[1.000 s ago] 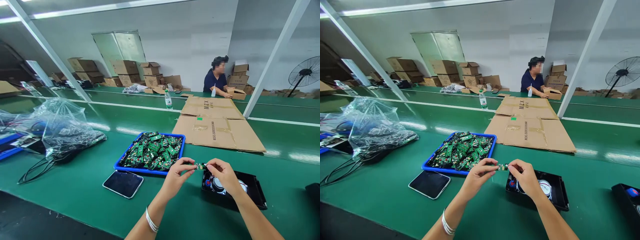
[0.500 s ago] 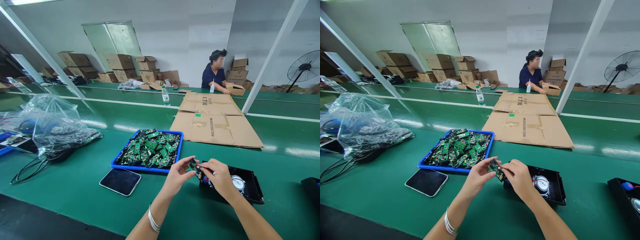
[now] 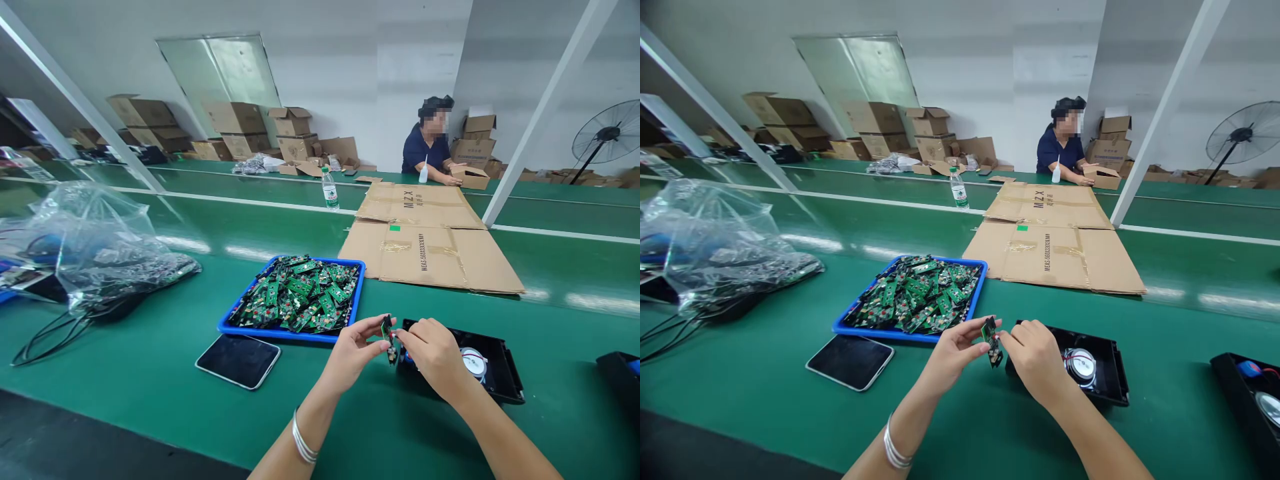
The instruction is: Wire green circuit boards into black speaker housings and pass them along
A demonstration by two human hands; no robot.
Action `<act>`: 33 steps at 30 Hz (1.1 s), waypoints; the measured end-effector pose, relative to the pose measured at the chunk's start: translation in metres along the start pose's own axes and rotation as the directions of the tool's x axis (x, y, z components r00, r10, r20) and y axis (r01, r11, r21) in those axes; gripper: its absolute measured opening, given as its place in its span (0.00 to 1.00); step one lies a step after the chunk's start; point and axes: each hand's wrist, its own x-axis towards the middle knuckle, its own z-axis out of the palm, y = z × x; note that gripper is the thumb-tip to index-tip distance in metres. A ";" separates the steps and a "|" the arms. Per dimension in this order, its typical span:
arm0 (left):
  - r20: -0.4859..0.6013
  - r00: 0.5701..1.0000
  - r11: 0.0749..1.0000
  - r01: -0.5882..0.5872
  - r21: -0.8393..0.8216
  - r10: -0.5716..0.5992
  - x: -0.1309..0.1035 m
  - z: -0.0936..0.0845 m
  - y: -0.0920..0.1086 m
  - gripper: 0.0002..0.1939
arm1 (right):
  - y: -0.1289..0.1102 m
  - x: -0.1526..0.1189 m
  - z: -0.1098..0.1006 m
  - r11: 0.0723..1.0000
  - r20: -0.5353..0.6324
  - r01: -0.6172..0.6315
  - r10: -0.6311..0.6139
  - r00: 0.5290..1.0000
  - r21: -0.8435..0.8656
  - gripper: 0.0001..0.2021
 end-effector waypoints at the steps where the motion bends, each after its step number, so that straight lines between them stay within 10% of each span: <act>1: 0.008 1.000 1.000 -0.012 0.019 0.011 -0.001 0.001 0.001 0.25 | 0.001 -0.001 0.000 1.000 0.012 0.007 -0.007 1.000 0.006 0.06; 18: 0.127 0.986 0.959 -0.133 0.249 0.104 -0.005 0.009 0.011 0.21 | 0.009 0.002 0.000 0.958 -0.078 0.010 0.013 0.997 0.287 0.04; 25: 0.161 0.834 0.538 -0.475 0.696 0.528 -0.002 0.029 0.005 0.16 | 0.024 -0.006 0.017 0.919 -0.029 -0.047 0.064 0.998 0.391 0.09; 33: 0.152 0.771 0.337 -0.435 0.835 0.619 0.000 0.023 0.001 0.18 | 0.033 0.000 -0.011 0.911 0.258 -0.231 0.146 0.955 0.341 0.11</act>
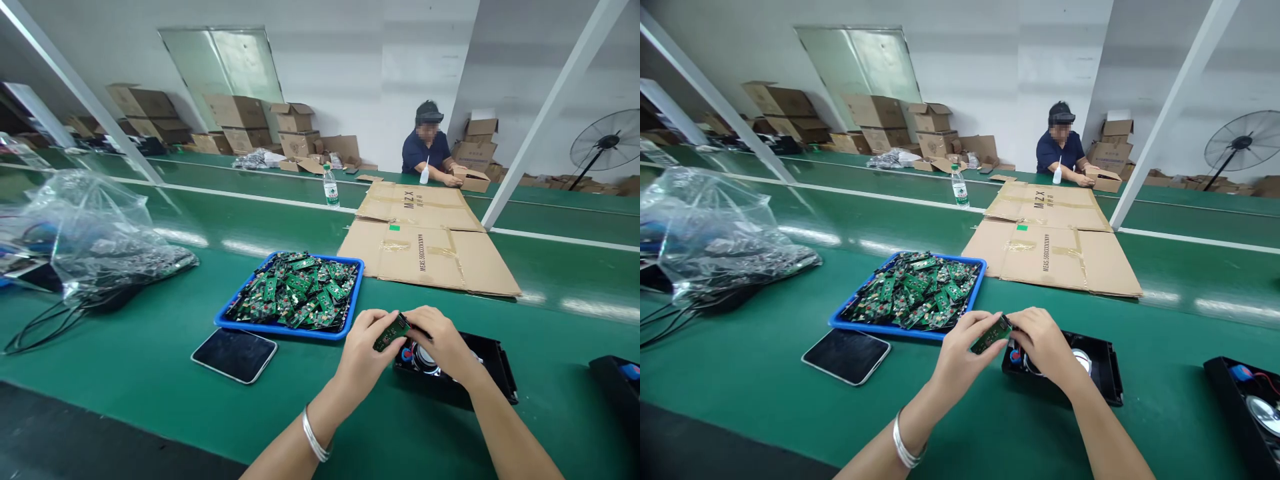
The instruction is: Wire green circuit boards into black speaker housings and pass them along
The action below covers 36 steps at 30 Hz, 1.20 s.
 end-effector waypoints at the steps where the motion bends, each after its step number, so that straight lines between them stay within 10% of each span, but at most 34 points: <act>1: -0.015 1.000 0.999 0.008 0.034 -0.007 -0.001 -0.002 -0.002 0.19 | 0.000 -0.001 -0.008 0.999 -0.008 -0.040 0.040 0.999 -0.025 0.11; 6: -0.026 0.996 0.983 -0.078 0.166 0.084 -0.003 -0.008 0.000 0.15 | -0.010 -0.007 -0.033 0.997 -0.134 -0.049 0.039 0.990 -0.068 0.11; 27: 0.383 0.878 0.863 -0.410 0.295 0.286 -0.001 -0.028 0.040 0.06 | -0.046 -0.010 -0.036 0.998 0.285 -0.005 0.023 0.958 -0.065 0.13; 36: 0.288 0.913 0.877 -0.374 0.303 0.289 -0.007 -0.027 0.030 0.14 | -0.020 -0.043 -0.052 0.980 0.275 -0.179 0.150 0.950 0.082 0.11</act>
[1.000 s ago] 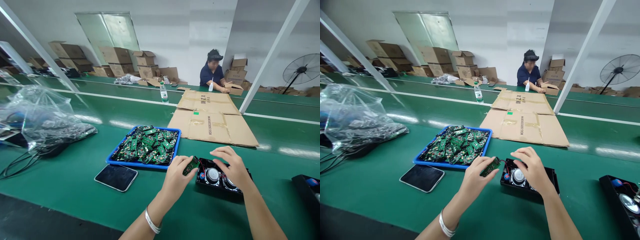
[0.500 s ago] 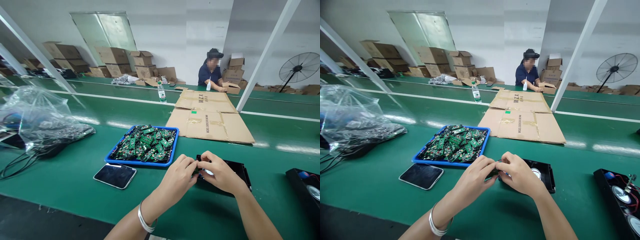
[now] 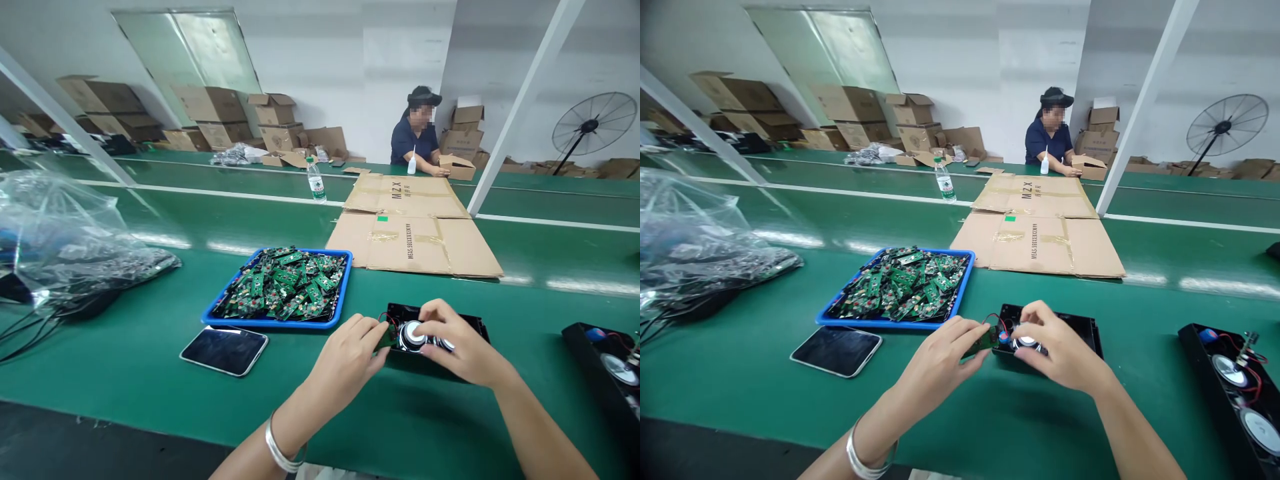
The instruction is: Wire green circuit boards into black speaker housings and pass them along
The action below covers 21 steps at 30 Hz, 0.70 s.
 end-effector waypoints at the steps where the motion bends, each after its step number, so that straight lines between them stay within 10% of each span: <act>1: -0.022 1.000 1.000 0.020 -0.010 -0.020 -0.003 -0.002 -0.004 0.13 | 0.009 -0.005 -0.003 0.997 -0.050 -0.073 0.073 0.996 0.017 0.12; 5: 0.082 0.923 0.910 0.384 -0.157 -0.375 -0.021 -0.012 -0.029 0.17 | 0.042 -0.023 -0.004 0.911 -0.124 -0.412 0.409 0.904 0.003 0.13; 7: 0.321 0.748 0.692 0.661 -0.291 -0.580 -0.031 -0.014 -0.040 0.22 | 0.052 -0.029 0.002 0.863 -0.106 -0.505 0.501 0.859 -0.014 0.11; 10: 0.654 0.556 0.320 0.831 -0.456 -0.513 -0.043 -0.009 -0.040 0.27 | 0.054 -0.031 0.013 0.865 -0.066 -0.502 0.501 0.863 0.005 0.12; 16: 0.816 0.547 -0.151 0.805 -0.574 -0.186 -0.038 0.026 0.005 0.24 | 0.045 -0.021 0.036 0.900 -0.213 -0.406 0.371 0.904 -0.156 0.08; 21: 0.753 0.588 -0.156 0.748 -0.645 -0.294 -0.011 0.049 0.029 0.25 | 0.044 -0.021 0.045 0.925 -0.274 -0.359 0.379 0.884 0.121 0.11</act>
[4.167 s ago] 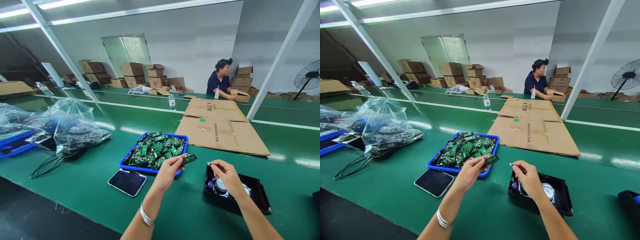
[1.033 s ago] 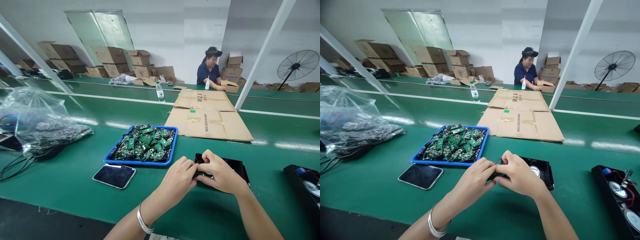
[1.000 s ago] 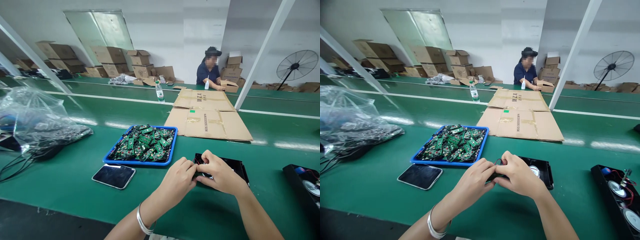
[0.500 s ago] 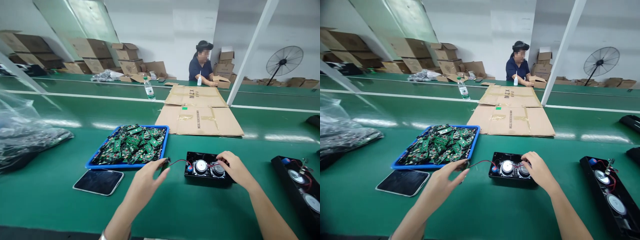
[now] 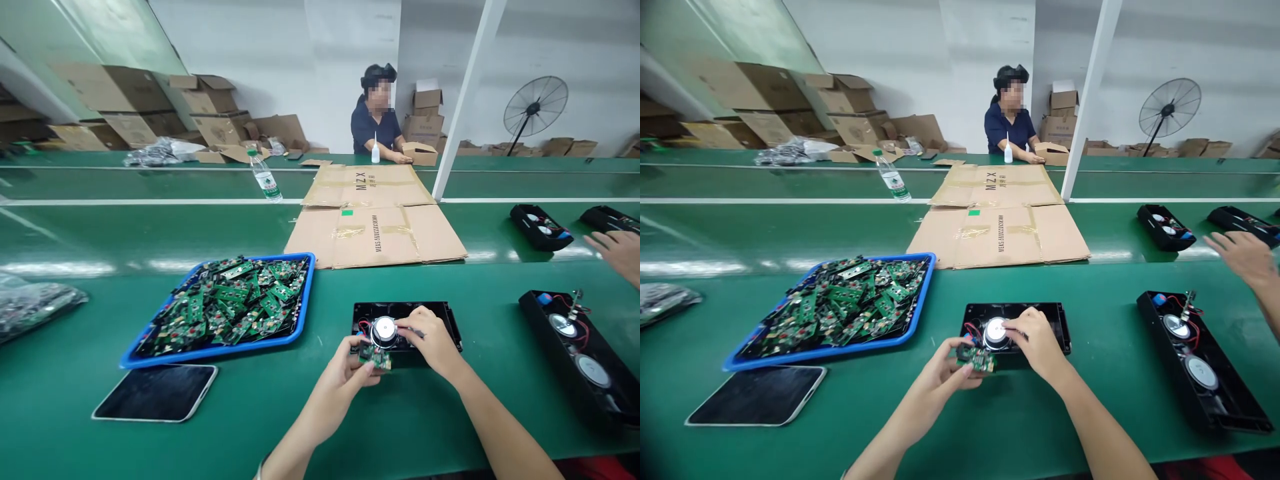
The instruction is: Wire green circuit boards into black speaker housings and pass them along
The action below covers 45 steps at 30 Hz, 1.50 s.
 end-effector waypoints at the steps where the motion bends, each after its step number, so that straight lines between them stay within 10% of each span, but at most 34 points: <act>1: -0.024 0.999 0.999 -0.030 0.037 0.031 0.005 0.004 0.002 0.25 | 0.001 -0.001 -0.001 0.998 -0.003 -0.029 0.029 1.000 0.061 0.11; 11: -0.195 0.965 0.961 -0.126 0.245 0.177 0.039 0.017 0.007 0.27 | 0.009 -0.005 -0.002 0.997 -0.052 0.031 -0.028 0.998 0.070 0.11; 26: -0.095 0.954 0.879 -0.218 0.424 0.283 0.044 0.019 -0.001 0.19 | 0.006 -0.009 0.009 0.903 -0.054 0.283 -0.316 0.947 -0.323 0.10; 34: 0.011 0.924 0.799 -0.337 0.498 0.383 0.039 0.016 0.001 0.14 | 0.009 -0.009 0.009 0.987 0.016 -0.050 0.053 0.998 -0.152 0.12; 45: 0.056 0.897 0.760 -0.403 0.510 0.439 0.039 0.016 -0.005 0.14 | 0.007 -0.010 0.009 0.987 0.073 -0.024 0.036 0.997 -0.161 0.14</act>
